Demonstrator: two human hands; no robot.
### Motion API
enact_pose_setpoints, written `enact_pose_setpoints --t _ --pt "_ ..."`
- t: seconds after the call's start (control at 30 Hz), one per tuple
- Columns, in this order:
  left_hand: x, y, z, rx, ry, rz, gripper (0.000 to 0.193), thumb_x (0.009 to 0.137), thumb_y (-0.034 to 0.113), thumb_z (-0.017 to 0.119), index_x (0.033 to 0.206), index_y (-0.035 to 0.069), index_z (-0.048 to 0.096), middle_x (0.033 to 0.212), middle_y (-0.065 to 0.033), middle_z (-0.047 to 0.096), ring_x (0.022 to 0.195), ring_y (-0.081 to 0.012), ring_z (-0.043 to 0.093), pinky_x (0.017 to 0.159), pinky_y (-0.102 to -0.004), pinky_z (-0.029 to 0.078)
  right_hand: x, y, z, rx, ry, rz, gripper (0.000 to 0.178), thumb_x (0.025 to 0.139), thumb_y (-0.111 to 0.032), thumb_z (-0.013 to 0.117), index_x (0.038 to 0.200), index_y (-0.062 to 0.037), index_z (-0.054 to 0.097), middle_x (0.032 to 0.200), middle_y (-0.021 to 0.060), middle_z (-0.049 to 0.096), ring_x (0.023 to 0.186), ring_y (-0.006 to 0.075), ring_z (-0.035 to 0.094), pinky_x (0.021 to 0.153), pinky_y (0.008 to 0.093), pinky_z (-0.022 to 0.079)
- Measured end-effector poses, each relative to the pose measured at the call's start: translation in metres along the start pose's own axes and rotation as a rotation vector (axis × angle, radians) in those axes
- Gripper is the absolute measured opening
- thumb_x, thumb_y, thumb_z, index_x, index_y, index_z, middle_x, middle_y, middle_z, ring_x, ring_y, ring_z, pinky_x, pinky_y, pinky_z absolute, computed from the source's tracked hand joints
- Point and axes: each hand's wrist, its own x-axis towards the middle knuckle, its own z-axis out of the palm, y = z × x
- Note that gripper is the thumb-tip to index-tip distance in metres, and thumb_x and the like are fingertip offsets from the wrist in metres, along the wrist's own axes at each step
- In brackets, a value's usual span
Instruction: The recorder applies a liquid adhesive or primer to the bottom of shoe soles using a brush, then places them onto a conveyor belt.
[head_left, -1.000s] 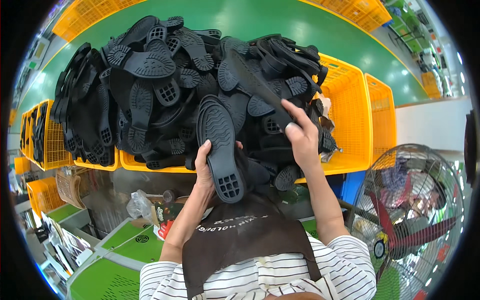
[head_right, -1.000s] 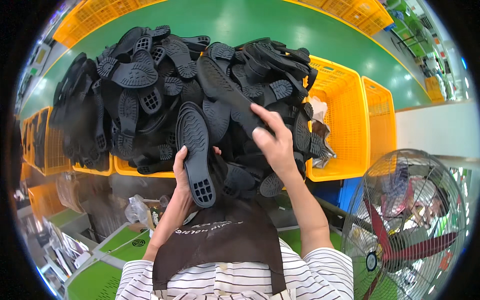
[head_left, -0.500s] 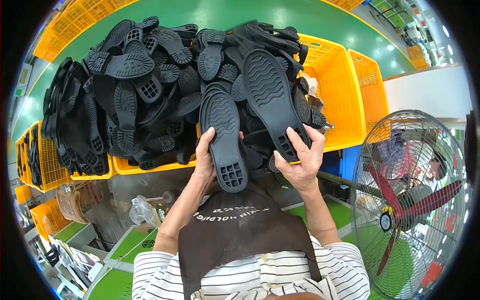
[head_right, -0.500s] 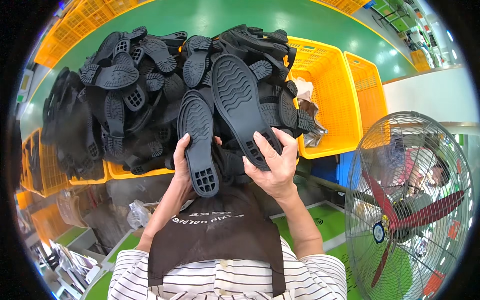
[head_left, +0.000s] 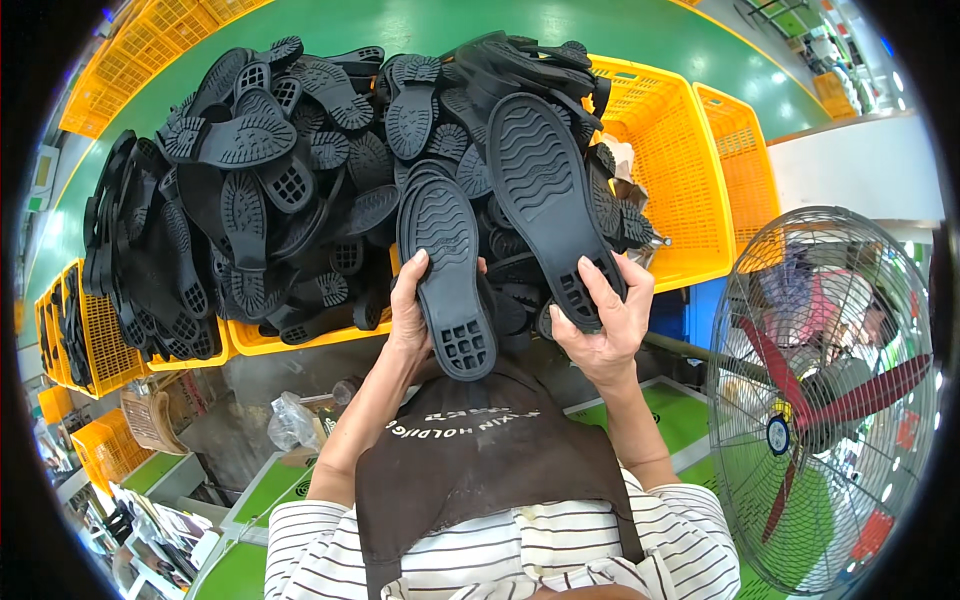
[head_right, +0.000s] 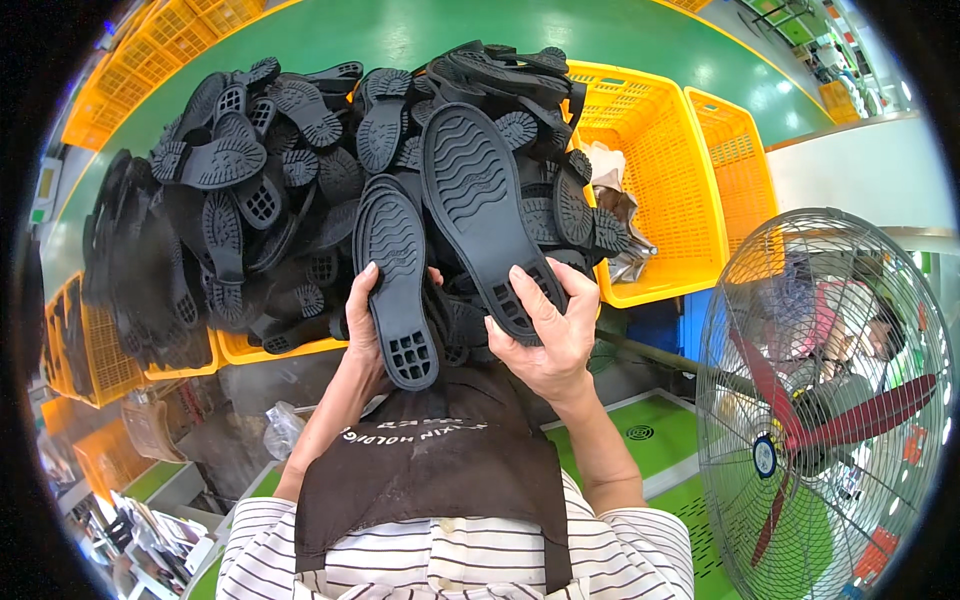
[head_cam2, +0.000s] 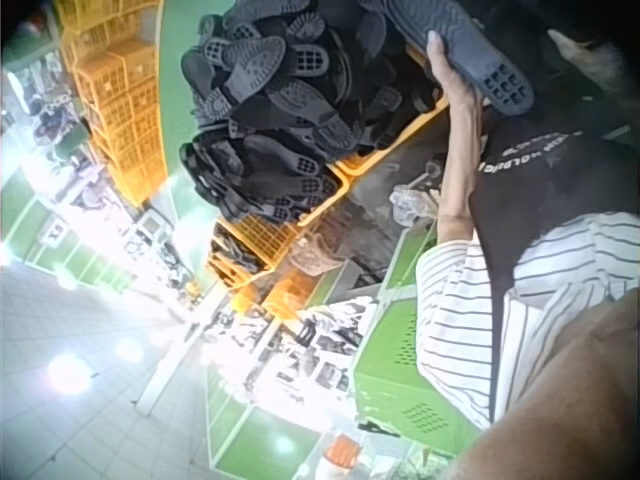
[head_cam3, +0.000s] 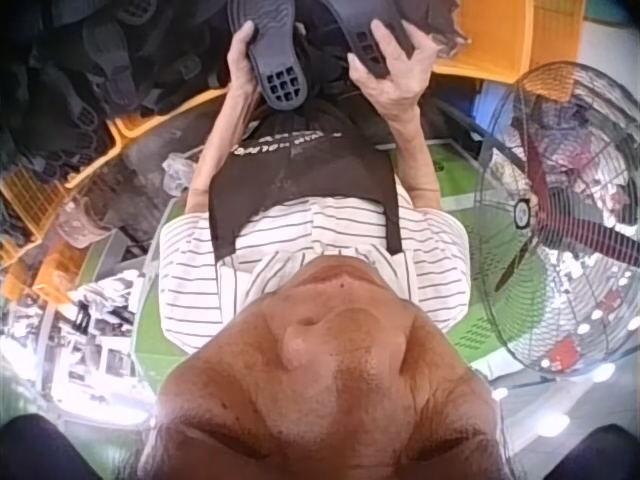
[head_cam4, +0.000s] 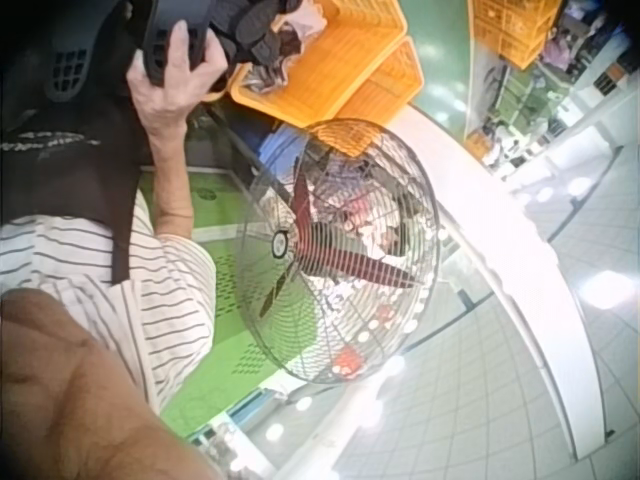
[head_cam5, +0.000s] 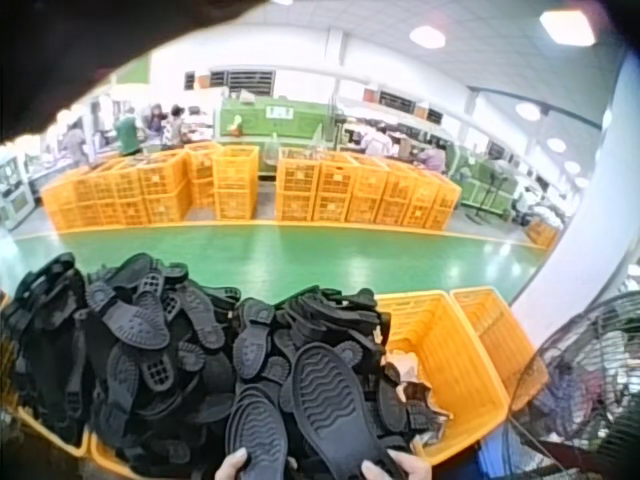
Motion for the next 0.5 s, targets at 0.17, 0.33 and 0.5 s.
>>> enact_pose_setpoints --t 0.17,0.33,0.5 --pt "0.006 -0.004 -0.014 0.038 -0.074 0.028 0.075 0.088 0.061 0.053 0.131 0.0 0.047 0.12 -0.0172 0.06 0.108 -0.026 0.061 0.094 -0.0383 0.05 0.005 -0.004 0.002 0.043 -0.03 0.024 0.058 0.06 -0.013 0.08 0.115 -0.0041 0.065 0.114 0.0215 0.053 0.099 0.0339 0.055 0.084 0.0387 0.048" --pt "0.011 -0.012 -0.021 -0.023 -0.045 0.108 0.107 0.07 0.083 0.049 0.139 0.002 0.037 0.135 -0.015 0.05 0.12 -0.0282 0.052 0.104 -0.0432 0.043 0.015 -0.031 0.016 0.126 -0.447 0.033 0.058 0.067 -0.024 0.081 0.119 -0.007 0.062 0.112 0.021 0.053 0.1 0.036 0.053 0.086 0.0415 0.047" --pt "0.006 0.002 -0.015 -0.115 -0.096 0.07 0.1 0.07 0.083 0.052 0.127 0.001 0.049 0.111 -0.0202 0.061 0.101 -0.0283 0.061 0.086 -0.0396 0.054 0.042 -0.019 0.018 0.348 -0.611 -0.189 0.055 0.073 -0.036 0.076 0.118 -0.0088 0.061 0.106 0.0148 0.054 0.096 0.032 0.056 0.085 0.0411 0.047"
